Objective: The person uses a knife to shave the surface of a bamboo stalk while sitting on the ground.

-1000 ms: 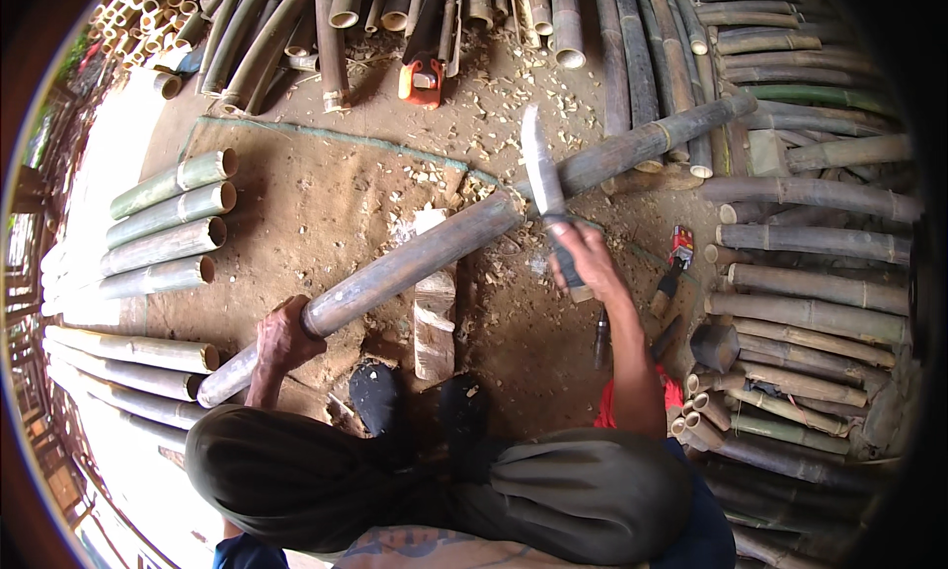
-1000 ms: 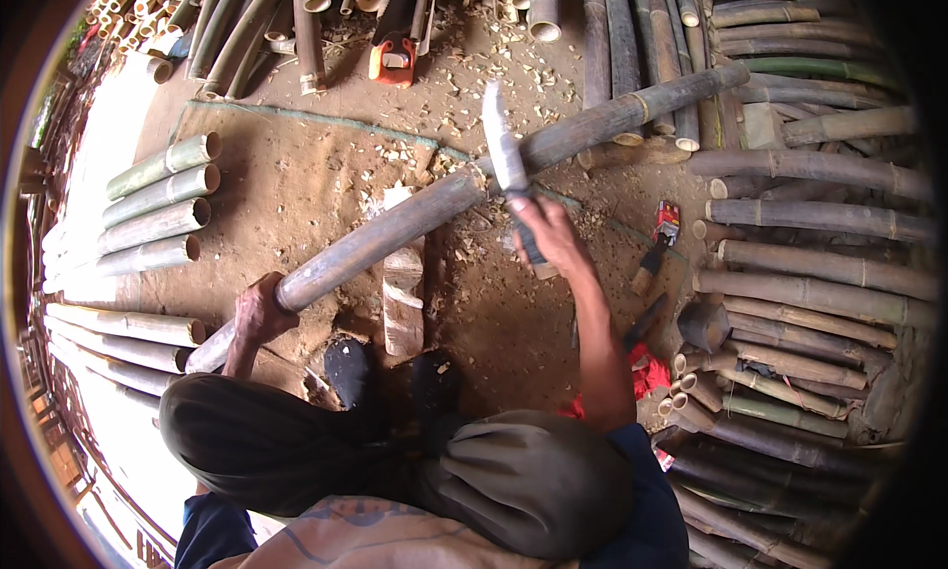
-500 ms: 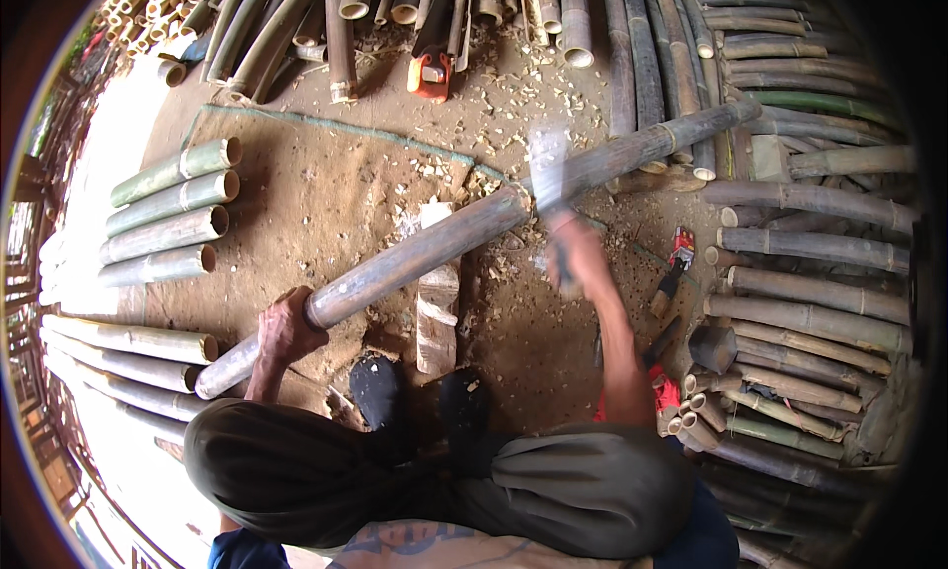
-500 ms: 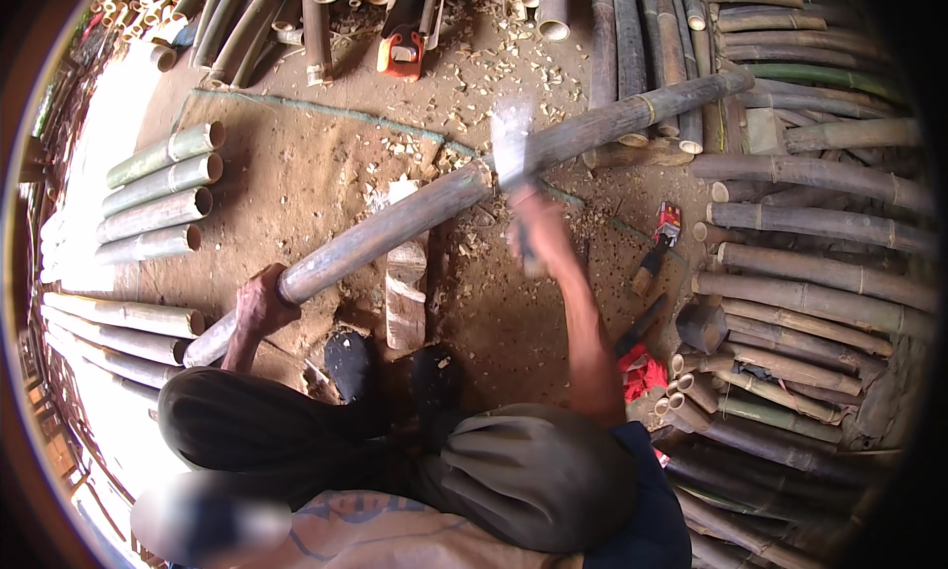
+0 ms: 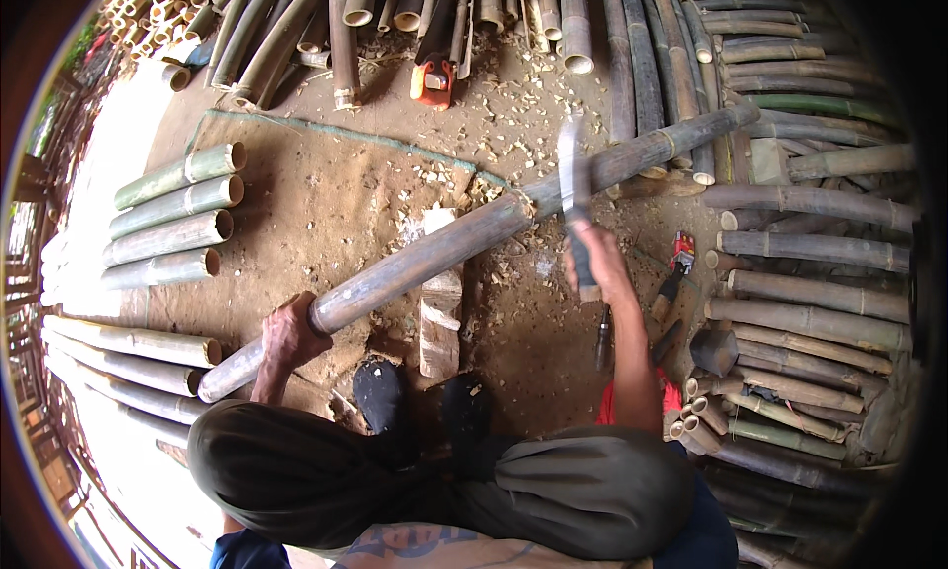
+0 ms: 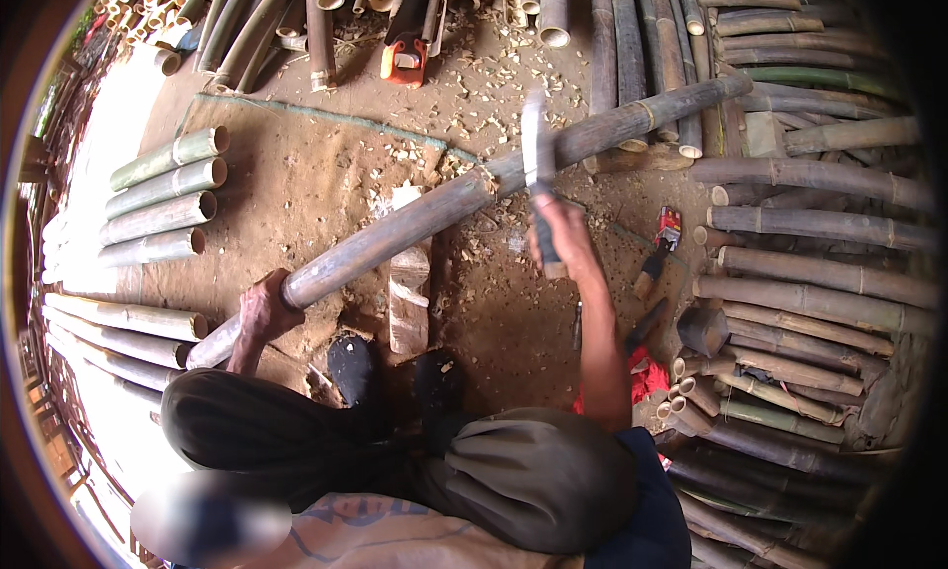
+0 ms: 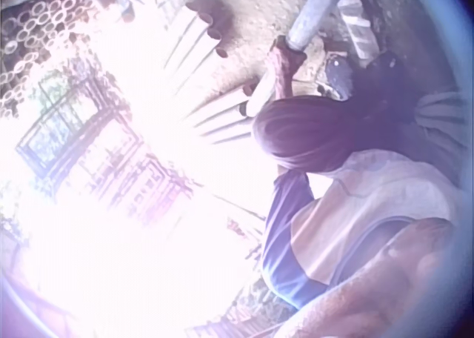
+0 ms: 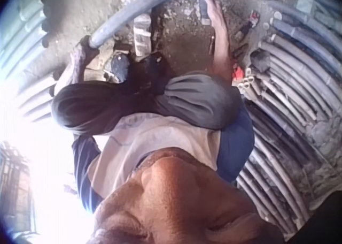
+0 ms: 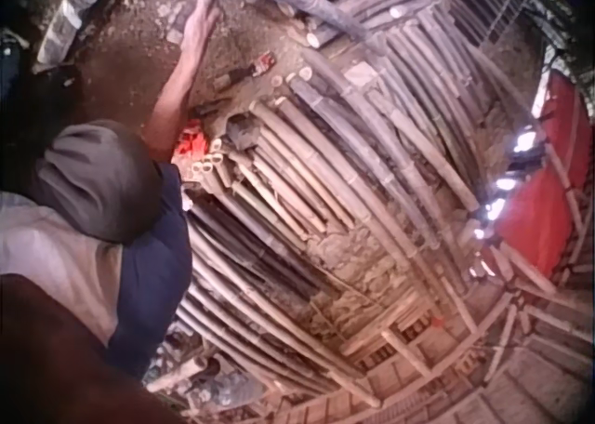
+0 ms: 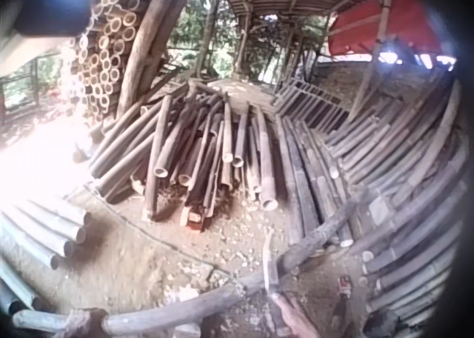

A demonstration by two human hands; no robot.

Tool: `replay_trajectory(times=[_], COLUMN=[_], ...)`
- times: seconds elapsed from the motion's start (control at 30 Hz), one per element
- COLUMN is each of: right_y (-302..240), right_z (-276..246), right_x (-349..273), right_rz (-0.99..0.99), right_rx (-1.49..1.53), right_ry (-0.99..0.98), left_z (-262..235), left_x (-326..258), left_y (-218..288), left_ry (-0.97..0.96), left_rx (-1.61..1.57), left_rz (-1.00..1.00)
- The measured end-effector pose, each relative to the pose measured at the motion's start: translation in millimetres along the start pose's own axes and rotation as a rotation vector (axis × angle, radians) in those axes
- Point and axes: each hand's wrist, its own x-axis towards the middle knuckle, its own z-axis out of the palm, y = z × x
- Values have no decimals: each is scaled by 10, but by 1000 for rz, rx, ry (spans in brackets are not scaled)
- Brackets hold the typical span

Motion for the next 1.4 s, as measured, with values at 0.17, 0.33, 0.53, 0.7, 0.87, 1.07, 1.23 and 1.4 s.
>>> replay_trajectory(times=[0.17, 0.33, 0.53, 0.7, 0.87, 1.07, 1.23, 1.4], right_y=[9, -26, 133, 128, 149, 90, 88, 141], right_z=[216, 64, 307, 229, 166, 393, 238, 393], right_x=[9, 28, -14, -6, -9, -42, -43, -30], right_rz=[29, -34, 76, -108, 17, 63, 10, 82], right_rx=[212, 219, 55, 503, -2, -71, 194, 49], right_ry=[80, 47, -181, 244, -169, -56, -31, -135], left_z=[30, 22, 7, 12, -34, -11, -1, -27], left_x=[-16, -6, -25, 9, 0, 27, -12, 23], left_y=[-16, -21, -47, 2, 15, -15, -10, -12], left_ry=[7, -3, -5, -17, -28, -24, -6, -28], left_rx=[-18, -27, -45, -24, -28, -26, -27, -34], left_rz=[16, 8, 4, -1, -22, 11, -7, 0])
